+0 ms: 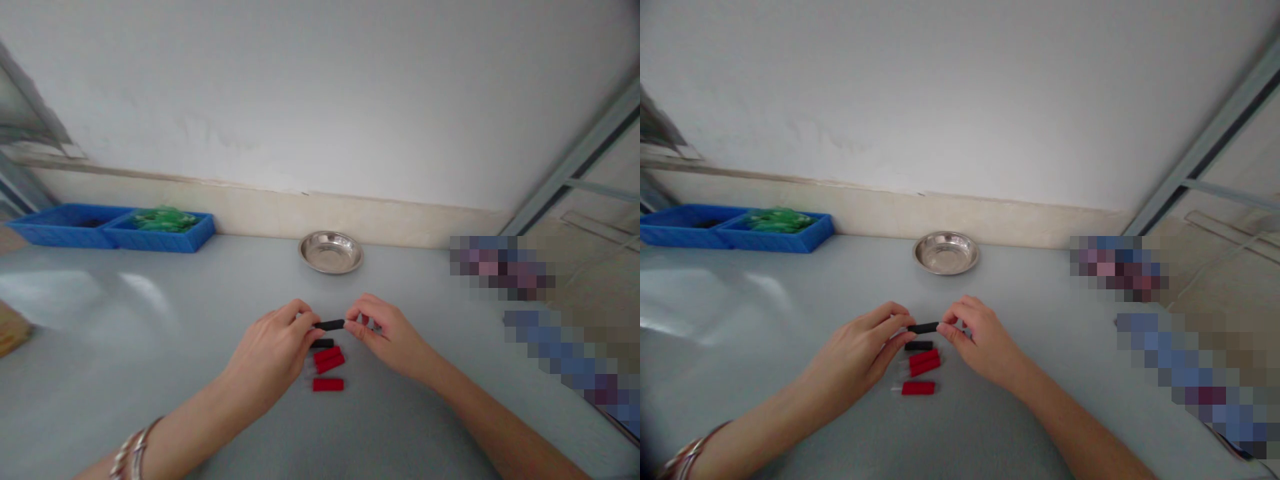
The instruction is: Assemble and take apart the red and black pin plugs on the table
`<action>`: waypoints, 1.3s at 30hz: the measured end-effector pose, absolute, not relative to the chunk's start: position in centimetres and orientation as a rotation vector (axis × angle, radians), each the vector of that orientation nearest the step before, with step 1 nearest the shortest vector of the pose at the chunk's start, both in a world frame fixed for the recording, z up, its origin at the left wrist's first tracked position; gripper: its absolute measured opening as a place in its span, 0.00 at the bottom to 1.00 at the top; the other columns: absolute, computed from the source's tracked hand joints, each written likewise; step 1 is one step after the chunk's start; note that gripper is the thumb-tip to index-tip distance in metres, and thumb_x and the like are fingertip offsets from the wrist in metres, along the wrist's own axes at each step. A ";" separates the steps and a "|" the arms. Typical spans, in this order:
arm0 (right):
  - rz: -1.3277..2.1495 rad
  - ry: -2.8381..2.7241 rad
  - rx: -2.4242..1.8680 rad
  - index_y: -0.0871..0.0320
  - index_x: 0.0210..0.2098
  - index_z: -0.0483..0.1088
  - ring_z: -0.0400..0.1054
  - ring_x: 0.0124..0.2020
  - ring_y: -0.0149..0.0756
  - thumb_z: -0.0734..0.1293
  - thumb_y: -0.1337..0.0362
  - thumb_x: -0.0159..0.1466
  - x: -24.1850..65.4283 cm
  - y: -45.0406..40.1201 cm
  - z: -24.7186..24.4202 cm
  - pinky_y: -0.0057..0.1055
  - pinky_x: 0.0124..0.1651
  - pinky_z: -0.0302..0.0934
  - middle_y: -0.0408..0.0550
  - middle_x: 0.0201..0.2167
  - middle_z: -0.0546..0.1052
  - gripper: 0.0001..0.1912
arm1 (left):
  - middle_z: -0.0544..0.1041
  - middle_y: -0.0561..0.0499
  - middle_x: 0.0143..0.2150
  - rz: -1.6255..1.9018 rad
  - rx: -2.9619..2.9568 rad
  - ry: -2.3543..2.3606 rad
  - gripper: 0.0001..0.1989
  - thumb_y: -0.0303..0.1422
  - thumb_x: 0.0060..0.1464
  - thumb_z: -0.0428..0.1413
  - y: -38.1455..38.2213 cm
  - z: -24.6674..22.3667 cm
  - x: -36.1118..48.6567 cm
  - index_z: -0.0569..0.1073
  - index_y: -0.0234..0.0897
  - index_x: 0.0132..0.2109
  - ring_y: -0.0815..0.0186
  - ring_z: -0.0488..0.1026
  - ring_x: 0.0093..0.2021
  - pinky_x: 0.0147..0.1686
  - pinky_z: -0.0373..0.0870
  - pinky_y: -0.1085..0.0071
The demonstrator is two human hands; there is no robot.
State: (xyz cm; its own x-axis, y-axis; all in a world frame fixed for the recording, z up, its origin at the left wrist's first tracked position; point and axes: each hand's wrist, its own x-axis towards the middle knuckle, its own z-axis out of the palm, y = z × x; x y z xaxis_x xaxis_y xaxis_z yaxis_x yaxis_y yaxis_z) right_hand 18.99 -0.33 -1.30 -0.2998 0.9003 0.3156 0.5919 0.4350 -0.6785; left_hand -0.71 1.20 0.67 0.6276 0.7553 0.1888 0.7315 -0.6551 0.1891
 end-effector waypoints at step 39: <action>0.061 -2.135 -1.511 0.59 0.22 0.62 0.59 0.30 0.34 0.58 0.65 0.63 19.7 -0.2 -1.2 0.31 0.33 0.53 0.45 0.24 0.66 0.13 | 0.72 0.47 0.38 0.149 2.792 1.581 0.11 0.30 0.60 0.45 1.4 1.0 -0.8 0.71 0.35 0.42 0.61 0.73 0.33 0.31 0.69 0.68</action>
State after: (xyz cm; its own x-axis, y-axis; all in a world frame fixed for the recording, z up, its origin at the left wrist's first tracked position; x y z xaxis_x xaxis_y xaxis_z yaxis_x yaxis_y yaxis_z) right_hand 19.72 -0.23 -1.22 -0.2428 0.8907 0.3843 0.8673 0.3768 -0.3254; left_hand -0.77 1.41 0.98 0.5121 0.8512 0.1152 0.8577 -0.5139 -0.0156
